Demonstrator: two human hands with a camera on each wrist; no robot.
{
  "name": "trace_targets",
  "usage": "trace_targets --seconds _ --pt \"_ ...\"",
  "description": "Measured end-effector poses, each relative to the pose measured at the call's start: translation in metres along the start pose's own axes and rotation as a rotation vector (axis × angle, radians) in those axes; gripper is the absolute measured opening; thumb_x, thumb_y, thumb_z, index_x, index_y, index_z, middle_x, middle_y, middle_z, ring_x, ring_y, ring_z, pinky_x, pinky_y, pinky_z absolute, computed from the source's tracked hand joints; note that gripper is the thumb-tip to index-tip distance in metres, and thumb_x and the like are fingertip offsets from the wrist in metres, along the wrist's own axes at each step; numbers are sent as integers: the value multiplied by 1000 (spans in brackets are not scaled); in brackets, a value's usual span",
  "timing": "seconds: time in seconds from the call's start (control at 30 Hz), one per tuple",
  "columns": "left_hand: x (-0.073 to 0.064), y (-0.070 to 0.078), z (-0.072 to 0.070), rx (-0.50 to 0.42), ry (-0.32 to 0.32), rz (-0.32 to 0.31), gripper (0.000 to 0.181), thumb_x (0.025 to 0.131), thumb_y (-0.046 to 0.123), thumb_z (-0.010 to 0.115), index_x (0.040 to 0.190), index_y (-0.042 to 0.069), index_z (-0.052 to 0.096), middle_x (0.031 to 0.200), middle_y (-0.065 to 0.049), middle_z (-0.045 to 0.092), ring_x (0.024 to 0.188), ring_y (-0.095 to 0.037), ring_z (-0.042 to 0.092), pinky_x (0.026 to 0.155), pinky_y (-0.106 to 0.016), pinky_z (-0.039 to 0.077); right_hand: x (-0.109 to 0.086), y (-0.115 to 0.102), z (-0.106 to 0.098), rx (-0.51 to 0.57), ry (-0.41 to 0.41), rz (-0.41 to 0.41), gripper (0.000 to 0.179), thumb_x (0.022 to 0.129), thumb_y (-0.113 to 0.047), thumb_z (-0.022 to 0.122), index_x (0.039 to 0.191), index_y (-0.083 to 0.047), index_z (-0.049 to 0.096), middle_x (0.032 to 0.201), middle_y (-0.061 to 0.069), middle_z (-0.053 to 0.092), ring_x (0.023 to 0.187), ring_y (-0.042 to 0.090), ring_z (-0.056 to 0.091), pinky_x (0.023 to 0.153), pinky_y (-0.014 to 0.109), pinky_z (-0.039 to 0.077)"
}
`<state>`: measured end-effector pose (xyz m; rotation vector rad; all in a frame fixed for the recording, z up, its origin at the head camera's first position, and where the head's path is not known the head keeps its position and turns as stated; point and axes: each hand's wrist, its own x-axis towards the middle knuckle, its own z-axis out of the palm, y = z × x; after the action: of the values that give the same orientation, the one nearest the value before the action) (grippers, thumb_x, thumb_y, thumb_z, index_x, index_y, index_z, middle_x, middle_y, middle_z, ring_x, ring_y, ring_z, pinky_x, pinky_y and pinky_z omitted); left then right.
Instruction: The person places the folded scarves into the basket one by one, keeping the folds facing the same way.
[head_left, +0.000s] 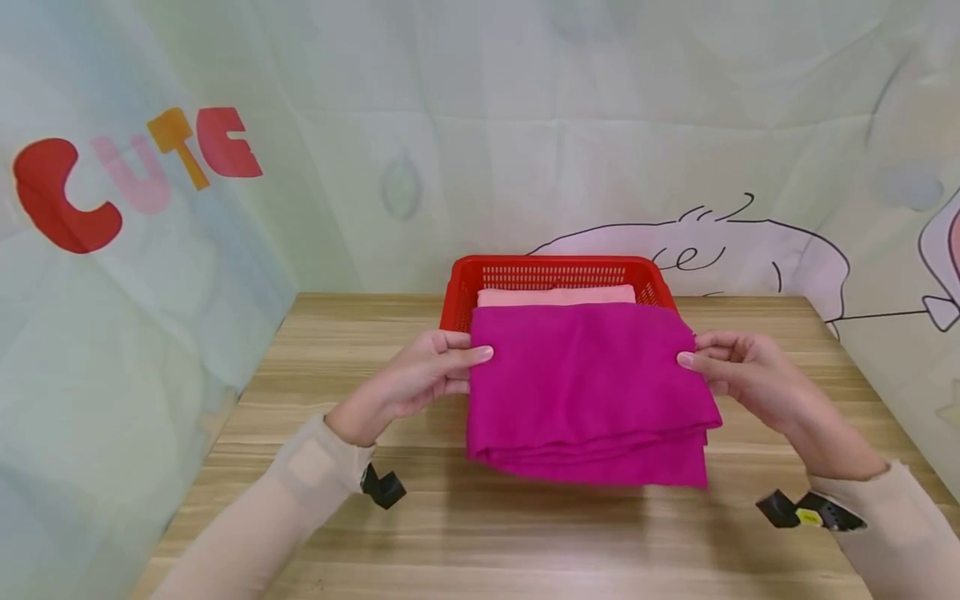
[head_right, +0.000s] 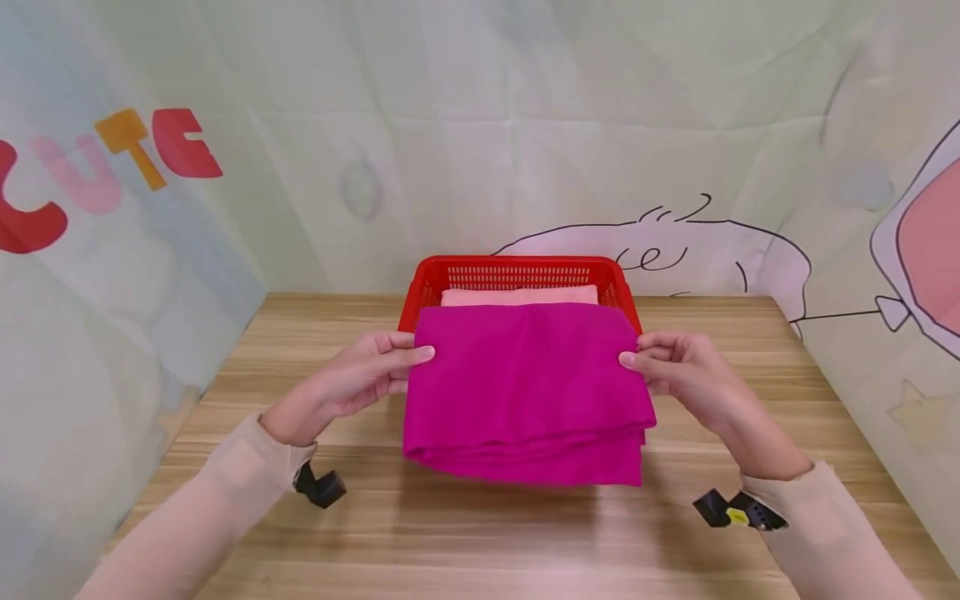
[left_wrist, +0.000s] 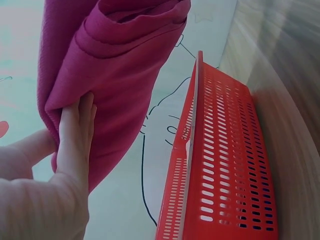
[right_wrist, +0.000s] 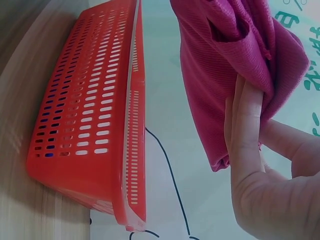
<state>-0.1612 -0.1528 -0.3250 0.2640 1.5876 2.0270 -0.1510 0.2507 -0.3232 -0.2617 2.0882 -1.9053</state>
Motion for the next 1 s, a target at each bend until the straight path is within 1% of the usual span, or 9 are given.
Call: trace_targets --seconds 0.17,0.33,0.53,0.7,0.87,1.0 --pt "3 2 -2 4 -4 9 25 102 0 50 123 -11 59 100 -9 73 86 -22 72 82 -37 59 4 -3 -1 -6 0 -6 17 98 1 61 98 -12 72 85 4 73 72 15 69 70 26 59" --pt "5 3 -4 3 -11 13 27 102 0 50 125 -13 57 101 -10 73 87 -22 72 82 -38 59 8 -4 -1 14 -10 -23 17 97 2 60 97 -10 72 84 5 72 72 15 68 69 26 58" --pt "9 7 -4 3 -3 16 24 102 0 50 121 -11 60 99 -10 73 86 -22 72 82 -38 59 13 -4 -3 48 -26 -62 21 97 6 58 97 -9 73 83 5 73 70 14 68 67 26 59" --pt "12 10 -4 -5 1 19 23 102 0 51 120 -10 61 98 -10 73 86 -21 72 82 -37 59 17 -7 -5 43 -16 -63 21 97 6 59 96 -9 73 82 5 72 68 13 66 65 26 58" --pt "16 13 -5 1 20 13 19 102 1 52 115 -7 63 96 -10 73 84 -20 72 81 -35 59 20 -10 -7 33 -9 -60 20 97 5 60 95 -10 73 82 4 72 67 13 65 63 25 58" --pt "18 16 -6 6 15 21 17 102 1 51 112 -4 65 94 -9 73 83 -20 72 80 -34 60 23 -11 -8 44 -16 -68 21 96 6 59 95 -9 74 80 4 72 65 12 62 61 24 56"
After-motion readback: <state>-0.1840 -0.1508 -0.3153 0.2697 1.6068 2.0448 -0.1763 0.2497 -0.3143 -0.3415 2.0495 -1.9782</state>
